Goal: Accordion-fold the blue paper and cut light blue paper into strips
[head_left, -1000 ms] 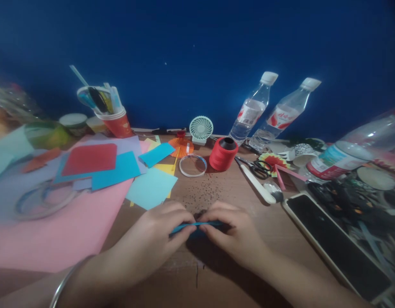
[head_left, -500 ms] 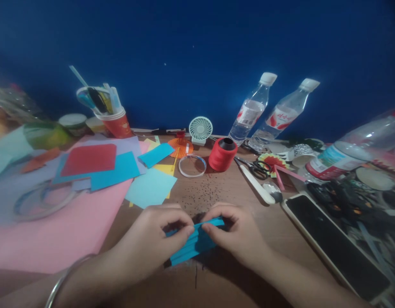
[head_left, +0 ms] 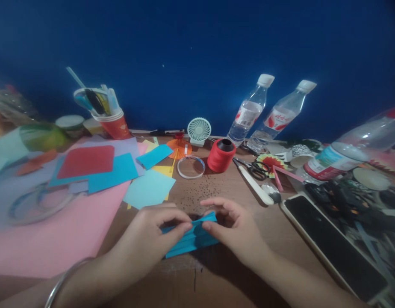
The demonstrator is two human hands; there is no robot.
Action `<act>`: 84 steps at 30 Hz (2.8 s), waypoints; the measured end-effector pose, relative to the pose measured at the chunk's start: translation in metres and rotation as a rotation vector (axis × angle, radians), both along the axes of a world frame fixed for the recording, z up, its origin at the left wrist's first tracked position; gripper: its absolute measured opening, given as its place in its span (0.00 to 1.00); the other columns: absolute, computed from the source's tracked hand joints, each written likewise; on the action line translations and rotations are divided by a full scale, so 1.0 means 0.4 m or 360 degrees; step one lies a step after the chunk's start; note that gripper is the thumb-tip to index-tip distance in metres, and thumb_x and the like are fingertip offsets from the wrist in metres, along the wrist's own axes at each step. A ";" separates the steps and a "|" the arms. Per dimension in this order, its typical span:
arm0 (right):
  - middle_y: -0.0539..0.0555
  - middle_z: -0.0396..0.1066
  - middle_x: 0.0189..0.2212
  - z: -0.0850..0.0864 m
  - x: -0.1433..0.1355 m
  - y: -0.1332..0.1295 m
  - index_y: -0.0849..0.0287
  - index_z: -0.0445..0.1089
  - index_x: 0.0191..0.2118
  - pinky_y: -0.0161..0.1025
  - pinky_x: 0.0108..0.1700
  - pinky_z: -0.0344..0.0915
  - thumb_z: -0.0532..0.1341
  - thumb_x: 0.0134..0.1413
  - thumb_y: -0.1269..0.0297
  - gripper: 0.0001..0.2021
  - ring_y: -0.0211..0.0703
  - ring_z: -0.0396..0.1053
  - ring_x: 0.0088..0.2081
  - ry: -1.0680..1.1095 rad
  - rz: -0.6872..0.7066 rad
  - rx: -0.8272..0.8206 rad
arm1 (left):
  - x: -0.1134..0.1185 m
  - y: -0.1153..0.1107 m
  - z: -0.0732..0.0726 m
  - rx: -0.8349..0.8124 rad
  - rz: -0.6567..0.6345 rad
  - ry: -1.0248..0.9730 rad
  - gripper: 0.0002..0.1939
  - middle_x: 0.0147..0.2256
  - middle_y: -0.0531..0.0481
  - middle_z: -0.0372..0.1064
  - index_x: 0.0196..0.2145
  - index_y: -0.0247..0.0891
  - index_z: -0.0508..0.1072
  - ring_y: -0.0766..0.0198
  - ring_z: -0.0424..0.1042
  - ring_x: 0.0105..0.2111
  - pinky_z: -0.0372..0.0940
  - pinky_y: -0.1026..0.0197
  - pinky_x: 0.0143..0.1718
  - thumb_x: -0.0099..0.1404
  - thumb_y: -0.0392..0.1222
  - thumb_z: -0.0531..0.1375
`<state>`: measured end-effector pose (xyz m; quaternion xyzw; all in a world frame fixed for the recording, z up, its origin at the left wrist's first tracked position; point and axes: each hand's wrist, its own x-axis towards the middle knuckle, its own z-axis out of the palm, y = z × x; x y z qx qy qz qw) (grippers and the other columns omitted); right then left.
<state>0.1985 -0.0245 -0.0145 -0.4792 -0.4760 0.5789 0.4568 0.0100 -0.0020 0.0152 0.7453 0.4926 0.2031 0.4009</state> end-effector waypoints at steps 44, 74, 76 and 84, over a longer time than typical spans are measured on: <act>0.49 0.74 0.23 0.003 0.001 -0.009 0.54 0.77 0.28 0.34 0.30 0.62 0.61 0.48 0.64 0.06 0.38 0.67 0.27 -0.0080 0.0110 -0.0042 | 0.011 0.001 -0.011 -0.0437 0.0035 -0.0164 0.05 0.24 0.56 0.69 0.26 0.39 0.73 0.66 0.67 0.27 0.61 0.67 0.27 0.57 0.39 0.58; 0.49 0.68 0.18 -0.001 0.028 0.019 0.58 0.74 0.23 0.34 0.22 0.56 0.64 0.41 0.61 0.06 0.37 0.61 0.21 -0.0442 -0.0158 -0.0088 | -0.019 0.056 0.008 -0.0395 -0.0069 0.0067 0.08 0.26 0.55 0.73 0.27 0.40 0.77 0.65 0.69 0.28 0.60 0.66 0.28 0.56 0.43 0.59; 0.49 0.69 0.18 0.000 0.030 0.022 0.58 0.73 0.22 0.34 0.22 0.57 0.64 0.41 0.61 0.06 0.38 0.62 0.21 -0.0447 -0.0177 -0.0080 | -0.023 0.061 0.011 -0.0399 -0.0059 0.0066 0.08 0.25 0.54 0.73 0.27 0.40 0.77 0.64 0.69 0.28 0.60 0.65 0.28 0.56 0.43 0.59; 0.49 0.67 0.18 -0.021 0.039 0.025 0.58 0.73 0.23 0.33 0.23 0.55 0.64 0.43 0.60 0.08 0.36 0.60 0.22 -0.0402 -0.0162 -0.0129 | -0.039 0.070 0.009 -0.0445 -0.0192 -0.0010 0.10 0.31 0.53 0.75 0.33 0.41 0.77 0.61 0.72 0.33 0.64 0.61 0.34 0.57 0.38 0.56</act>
